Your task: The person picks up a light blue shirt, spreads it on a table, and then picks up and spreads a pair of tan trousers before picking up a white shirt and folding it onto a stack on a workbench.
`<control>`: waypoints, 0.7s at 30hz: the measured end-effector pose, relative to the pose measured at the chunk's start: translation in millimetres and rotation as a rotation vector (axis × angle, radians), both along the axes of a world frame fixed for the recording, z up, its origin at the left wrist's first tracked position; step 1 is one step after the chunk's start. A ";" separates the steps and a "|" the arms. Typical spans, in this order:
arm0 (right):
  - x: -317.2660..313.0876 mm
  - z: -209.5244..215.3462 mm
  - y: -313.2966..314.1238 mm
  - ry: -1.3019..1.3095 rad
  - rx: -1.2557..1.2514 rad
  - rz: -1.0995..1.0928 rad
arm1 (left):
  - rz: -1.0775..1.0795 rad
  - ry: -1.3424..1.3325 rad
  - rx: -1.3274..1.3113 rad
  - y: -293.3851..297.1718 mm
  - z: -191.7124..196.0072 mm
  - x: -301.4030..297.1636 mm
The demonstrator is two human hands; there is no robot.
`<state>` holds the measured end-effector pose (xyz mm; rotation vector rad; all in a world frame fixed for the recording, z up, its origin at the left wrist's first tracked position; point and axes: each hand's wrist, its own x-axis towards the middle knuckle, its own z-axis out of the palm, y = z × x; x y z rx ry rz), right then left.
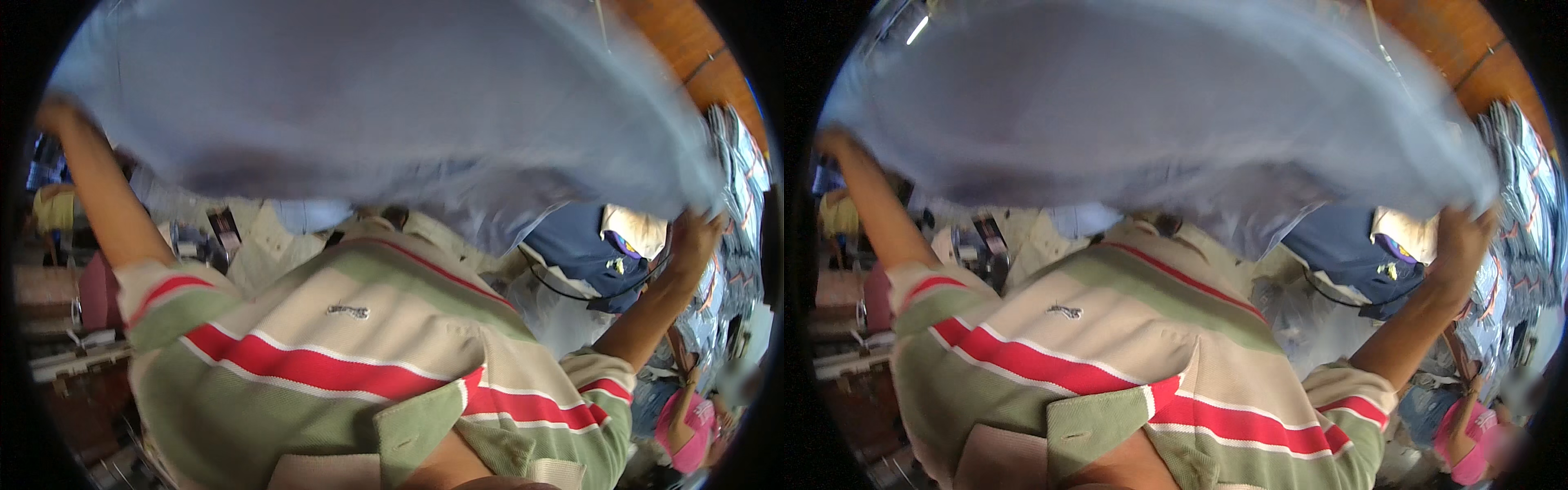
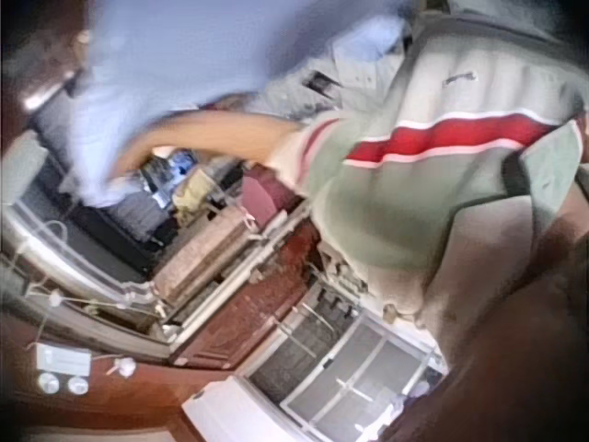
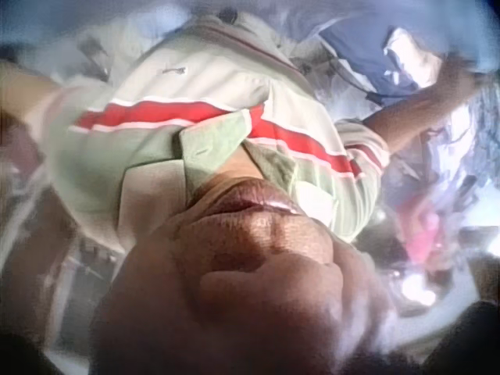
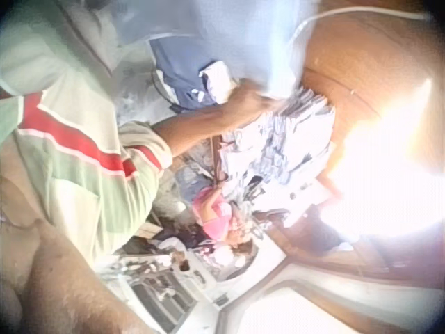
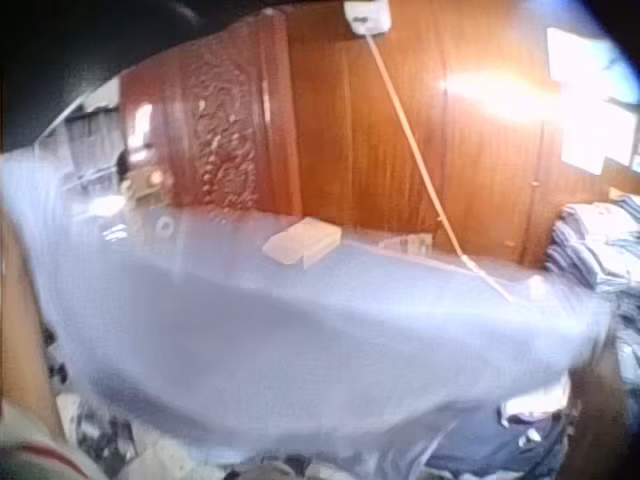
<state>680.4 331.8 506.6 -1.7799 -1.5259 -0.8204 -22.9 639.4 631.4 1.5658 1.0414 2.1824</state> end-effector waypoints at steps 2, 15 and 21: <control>-39.0 -27.8 -13.2 0.484 -0.021 0.440 | 0.027 -0.009 -0.008 25.2 -19.8 -1.5; 112.7 11.9 249.5 1.422 0.328 -0.064 | -0.729 0.384 -0.015 318.3 -78.2 429.0; 151.3 -130.1 298.9 0.863 0.044 -0.119 | -0.833 0.797 -0.174 354.1 -233.5 478.6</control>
